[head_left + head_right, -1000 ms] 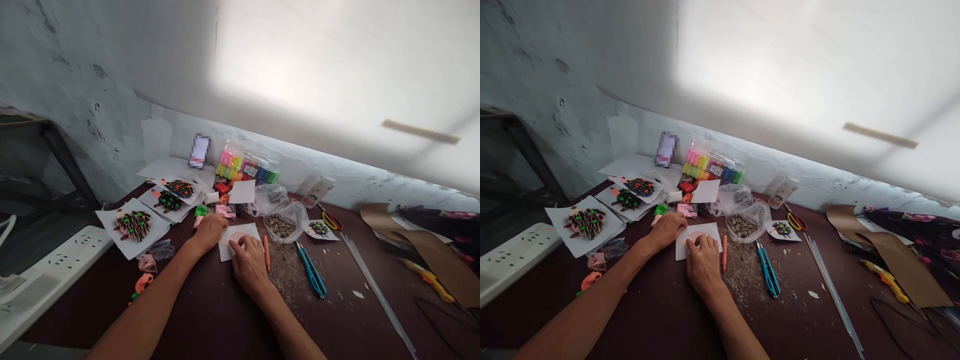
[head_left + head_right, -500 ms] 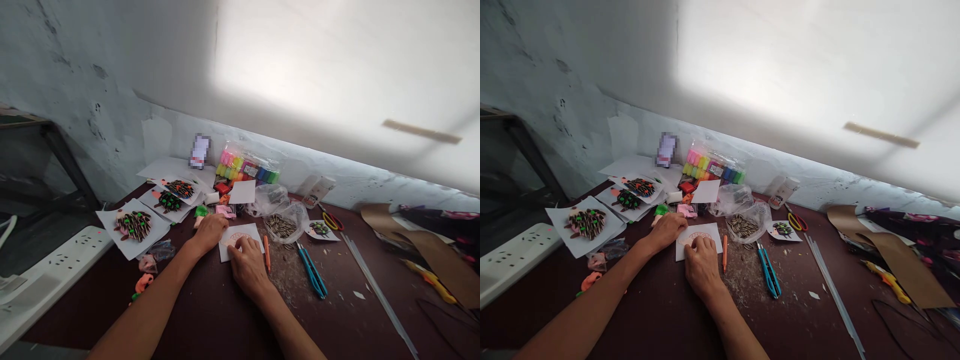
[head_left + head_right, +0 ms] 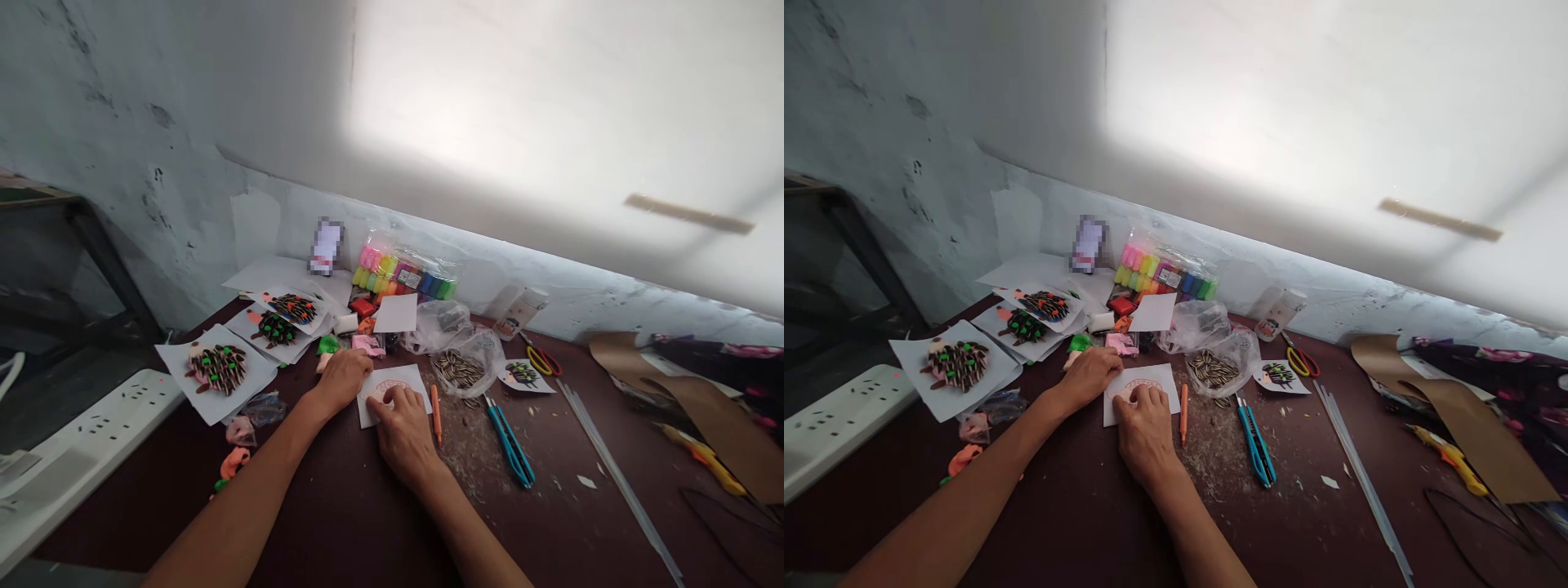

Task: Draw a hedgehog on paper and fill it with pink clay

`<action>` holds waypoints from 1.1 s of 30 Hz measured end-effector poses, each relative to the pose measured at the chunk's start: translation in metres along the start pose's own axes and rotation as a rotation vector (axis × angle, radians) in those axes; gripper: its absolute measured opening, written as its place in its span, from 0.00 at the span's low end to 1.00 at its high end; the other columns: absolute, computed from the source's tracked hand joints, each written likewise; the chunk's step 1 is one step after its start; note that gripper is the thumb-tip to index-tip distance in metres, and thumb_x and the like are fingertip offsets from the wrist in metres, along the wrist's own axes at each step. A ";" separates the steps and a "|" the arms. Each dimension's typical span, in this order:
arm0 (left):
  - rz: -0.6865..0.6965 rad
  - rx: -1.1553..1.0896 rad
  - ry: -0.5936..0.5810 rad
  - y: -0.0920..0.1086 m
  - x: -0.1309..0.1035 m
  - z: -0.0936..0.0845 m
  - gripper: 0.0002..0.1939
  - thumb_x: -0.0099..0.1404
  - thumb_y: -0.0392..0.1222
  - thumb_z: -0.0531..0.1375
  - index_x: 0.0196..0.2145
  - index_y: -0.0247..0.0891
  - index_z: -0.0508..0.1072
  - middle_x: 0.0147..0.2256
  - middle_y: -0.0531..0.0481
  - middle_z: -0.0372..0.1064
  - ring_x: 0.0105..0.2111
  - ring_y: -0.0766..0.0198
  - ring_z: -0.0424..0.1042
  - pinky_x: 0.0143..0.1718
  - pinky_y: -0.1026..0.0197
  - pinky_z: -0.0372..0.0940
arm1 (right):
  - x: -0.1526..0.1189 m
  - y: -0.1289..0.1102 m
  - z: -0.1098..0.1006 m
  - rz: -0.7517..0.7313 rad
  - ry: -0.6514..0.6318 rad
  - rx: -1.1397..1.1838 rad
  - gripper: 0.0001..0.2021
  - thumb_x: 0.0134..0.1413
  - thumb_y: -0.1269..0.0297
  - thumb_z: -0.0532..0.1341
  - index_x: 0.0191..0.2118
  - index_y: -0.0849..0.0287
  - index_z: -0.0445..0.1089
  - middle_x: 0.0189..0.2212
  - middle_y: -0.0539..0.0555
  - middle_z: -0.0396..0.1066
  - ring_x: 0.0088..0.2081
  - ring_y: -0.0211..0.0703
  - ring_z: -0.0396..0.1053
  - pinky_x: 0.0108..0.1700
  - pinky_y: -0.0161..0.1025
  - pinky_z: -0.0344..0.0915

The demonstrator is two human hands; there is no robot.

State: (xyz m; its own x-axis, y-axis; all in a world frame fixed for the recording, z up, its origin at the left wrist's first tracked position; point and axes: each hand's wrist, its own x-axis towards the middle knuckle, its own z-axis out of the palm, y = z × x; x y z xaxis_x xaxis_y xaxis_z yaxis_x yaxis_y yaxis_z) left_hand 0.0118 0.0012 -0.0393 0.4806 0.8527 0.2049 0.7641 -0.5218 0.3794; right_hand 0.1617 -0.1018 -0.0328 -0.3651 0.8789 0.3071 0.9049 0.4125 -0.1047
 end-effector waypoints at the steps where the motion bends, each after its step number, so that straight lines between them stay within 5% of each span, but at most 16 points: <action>1: 0.001 0.001 0.001 0.000 0.000 0.000 0.10 0.63 0.32 0.57 0.32 0.36 0.79 0.35 0.45 0.76 0.37 0.60 0.73 0.40 0.60 0.62 | 0.000 0.000 0.000 -0.006 0.001 -0.006 0.13 0.57 0.74 0.58 0.45 0.54 0.74 0.40 0.56 0.66 0.41 0.48 0.59 0.43 0.42 0.52; 8: -0.016 -0.014 -0.013 0.002 0.000 -0.002 0.11 0.64 0.31 0.56 0.32 0.36 0.79 0.36 0.44 0.76 0.37 0.59 0.73 0.41 0.59 0.63 | 0.000 0.001 0.000 -0.013 0.023 -0.011 0.08 0.58 0.73 0.58 0.37 0.57 0.74 0.39 0.56 0.67 0.41 0.47 0.59 0.43 0.42 0.52; 15: -0.009 -0.021 -0.009 0.003 -0.001 -0.003 0.11 0.64 0.31 0.56 0.32 0.36 0.79 0.36 0.44 0.76 0.37 0.59 0.73 0.41 0.58 0.62 | 0.001 0.000 -0.002 -0.009 0.000 0.010 0.15 0.59 0.73 0.58 0.49 0.52 0.74 0.41 0.57 0.67 0.43 0.49 0.59 0.44 0.43 0.52; 28: -0.029 -0.019 -0.016 0.005 -0.001 -0.005 0.11 0.64 0.30 0.56 0.32 0.35 0.79 0.36 0.44 0.76 0.38 0.58 0.74 0.41 0.58 0.62 | -0.001 0.005 -0.003 0.002 0.053 -0.050 0.09 0.58 0.75 0.59 0.32 0.57 0.75 0.36 0.54 0.68 0.39 0.45 0.59 0.43 0.41 0.52; 33: -0.043 -0.010 -0.035 0.006 -0.002 -0.007 0.11 0.64 0.31 0.57 0.33 0.35 0.79 0.36 0.45 0.77 0.38 0.58 0.74 0.42 0.58 0.62 | -0.001 0.006 -0.006 0.064 0.097 -0.066 0.12 0.56 0.77 0.59 0.40 0.54 0.76 0.36 0.54 0.68 0.38 0.45 0.58 0.44 0.42 0.51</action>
State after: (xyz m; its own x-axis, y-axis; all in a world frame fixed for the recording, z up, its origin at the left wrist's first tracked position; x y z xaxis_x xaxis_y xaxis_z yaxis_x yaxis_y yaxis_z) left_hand 0.0129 -0.0032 -0.0308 0.4620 0.8729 0.1570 0.7802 -0.4842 0.3960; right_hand 0.1687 -0.1022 -0.0280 -0.2865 0.8741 0.3922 0.9392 0.3371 -0.0653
